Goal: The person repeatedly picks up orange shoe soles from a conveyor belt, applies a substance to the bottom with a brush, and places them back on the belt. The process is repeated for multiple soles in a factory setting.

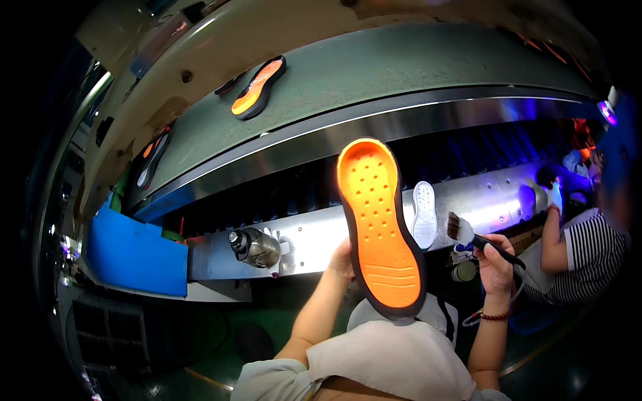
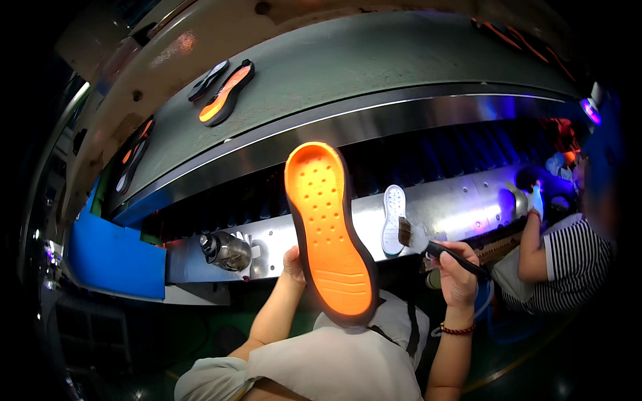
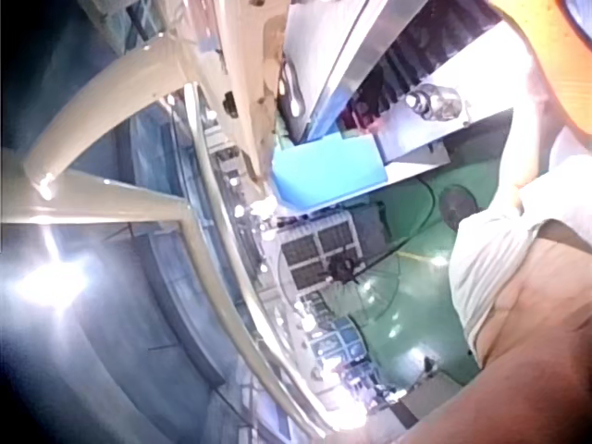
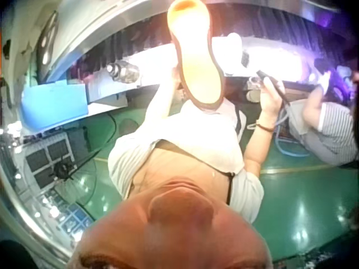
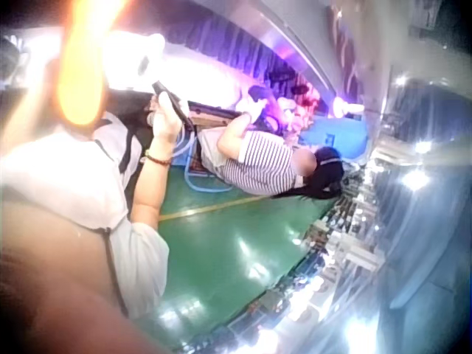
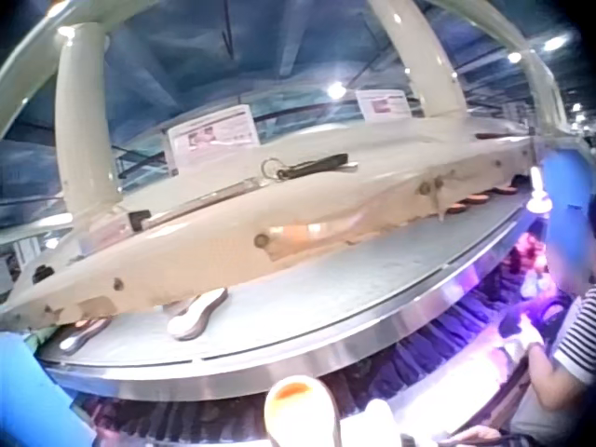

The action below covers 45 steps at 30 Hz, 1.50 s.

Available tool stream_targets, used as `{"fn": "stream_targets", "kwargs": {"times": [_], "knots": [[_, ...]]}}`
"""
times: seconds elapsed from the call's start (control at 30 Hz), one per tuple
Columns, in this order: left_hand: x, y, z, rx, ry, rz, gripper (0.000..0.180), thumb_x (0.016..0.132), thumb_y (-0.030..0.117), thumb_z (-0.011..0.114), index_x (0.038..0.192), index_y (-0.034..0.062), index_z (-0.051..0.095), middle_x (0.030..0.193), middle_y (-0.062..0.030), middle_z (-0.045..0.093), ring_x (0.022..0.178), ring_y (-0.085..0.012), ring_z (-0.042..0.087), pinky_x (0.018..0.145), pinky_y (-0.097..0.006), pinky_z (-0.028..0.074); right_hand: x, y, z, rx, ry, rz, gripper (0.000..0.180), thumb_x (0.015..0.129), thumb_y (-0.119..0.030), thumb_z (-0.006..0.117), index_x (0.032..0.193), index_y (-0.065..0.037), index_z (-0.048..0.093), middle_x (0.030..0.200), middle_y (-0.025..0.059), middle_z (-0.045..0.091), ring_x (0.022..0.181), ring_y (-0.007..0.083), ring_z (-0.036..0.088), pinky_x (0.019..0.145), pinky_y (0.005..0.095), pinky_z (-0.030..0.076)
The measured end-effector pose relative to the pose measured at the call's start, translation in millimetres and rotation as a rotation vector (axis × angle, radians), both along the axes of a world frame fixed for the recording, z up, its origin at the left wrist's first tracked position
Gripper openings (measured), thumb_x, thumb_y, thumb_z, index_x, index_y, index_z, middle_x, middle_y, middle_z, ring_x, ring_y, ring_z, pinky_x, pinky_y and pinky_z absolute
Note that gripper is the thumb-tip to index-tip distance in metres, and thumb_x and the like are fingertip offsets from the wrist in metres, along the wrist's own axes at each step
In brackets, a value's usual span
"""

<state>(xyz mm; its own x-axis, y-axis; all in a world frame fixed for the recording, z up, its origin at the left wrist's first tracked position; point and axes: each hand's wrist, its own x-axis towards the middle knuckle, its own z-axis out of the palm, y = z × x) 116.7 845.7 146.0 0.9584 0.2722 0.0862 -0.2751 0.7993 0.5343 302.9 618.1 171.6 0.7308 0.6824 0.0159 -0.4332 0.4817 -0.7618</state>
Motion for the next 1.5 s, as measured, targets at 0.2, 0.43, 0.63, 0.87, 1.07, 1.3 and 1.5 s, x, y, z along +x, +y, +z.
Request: {"fn": "stream_targets", "kwargs": {"times": [0.2, 0.43, 0.63, 0.87, 1.07, 1.3, 1.5], "knots": [[52.0, -3.6, 1.6, -0.207, 0.055, 0.061, 0.083, 0.069, 0.070, 0.044, 0.125, 0.0083, 0.040, 0.116, -0.0143, 0.052, 0.103, -0.0269, 0.054, 0.086, -0.042, 0.044, 13.7, 4.4, 21.4, -0.014, -0.048, 0.175, 0.021, 0.072, 0.001, 0.059, 0.092, 0.003, 0.056, 0.094, 0.0172, 0.060, 0.091, 0.0223, 0.058, 0.088, 0.0324, 0.041], [82.7, -43.5, 7.5, -0.426, 0.064, 0.197, 0.080, 0.078, 0.069, 0.022, 0.126, 0.0065, 0.036, 0.122, -0.0129, 0.046, 0.107, -0.0239, 0.050, 0.090, -0.038, 0.042, 28.9, 39.8, 26.0, -0.223, -0.195, 0.281, 0.017, 0.073, 0.001, 0.058, 0.090, 0.004, 0.059, 0.086, 0.0121, 0.063, 0.077, 0.0156, 0.061, 0.073, 0.0246, 0.048], [86.8, -60.3, 13.2, -0.327, 0.269, 0.271, 0.080, 0.079, 0.070, 0.015, 0.126, 0.0082, 0.034, 0.119, -0.0122, 0.046, 0.105, -0.0241, 0.049, 0.089, -0.038, 0.041, 43.0, 77.1, 31.0, -0.384, -0.281, 0.332, 0.015, 0.073, -0.002, 0.061, 0.087, 0.003, 0.061, 0.081, 0.0083, 0.064, 0.071, 0.0097, 0.058, 0.067, 0.0203, 0.046], [90.3, -60.5, -7.8, -0.255, 0.225, 0.208, 0.077, 0.080, 0.068, 0.012, 0.125, 0.0089, 0.035, 0.118, -0.0108, 0.047, 0.104, -0.0219, 0.050, 0.089, -0.035, 0.041, 51.4, 97.8, 45.0, -0.427, -0.455, 0.295, 0.012, 0.071, -0.004, 0.062, 0.082, 0.003, 0.063, 0.073, 0.0070, 0.063, 0.064, 0.0097, 0.058, 0.060, 0.0212, 0.047], [103.5, -55.0, 4.8, -0.048, 0.356, 0.443, 0.072, 0.082, 0.065, 0.016, 0.127, 0.0122, 0.034, 0.122, -0.0068, 0.044, 0.111, -0.0214, 0.043, 0.097, -0.035, 0.033, 21.5, 96.9, 42.8, -0.396, -1.150, 0.131, 0.014, 0.065, -0.006, 0.063, 0.077, 0.000, 0.062, 0.071, 0.0128, 0.062, 0.064, 0.0187, 0.060, 0.058, 0.0273, 0.046], [79.2, 2.5, 14.7, -0.033, 0.276, 0.473, 0.078, 0.079, 0.069, 0.014, 0.124, 0.0101, 0.039, 0.118, -0.0070, 0.050, 0.106, -0.0215, 0.049, 0.091, -0.034, 0.039, 22.1, 43.3, 41.7, -0.409, -1.174, 0.547, 0.014, 0.063, -0.009, 0.063, 0.075, -0.005, 0.064, 0.070, 0.0087, 0.062, 0.066, 0.0183, 0.060, 0.061, 0.0269, 0.045], [96.9, -30.6, 33.6, -0.142, 0.218, 0.372, 0.074, 0.082, 0.066, 0.014, 0.128, 0.0114, 0.032, 0.125, -0.0088, 0.042, 0.113, -0.0218, 0.042, 0.095, -0.036, 0.035, 48.9, 89.0, 86.1, -0.261, -0.693, 0.275, 0.009, 0.073, -0.001, 0.061, 0.081, 0.000, 0.064, 0.081, 0.0089, 0.062, 0.071, 0.0120, 0.057, 0.062, 0.0219, 0.045]]}}
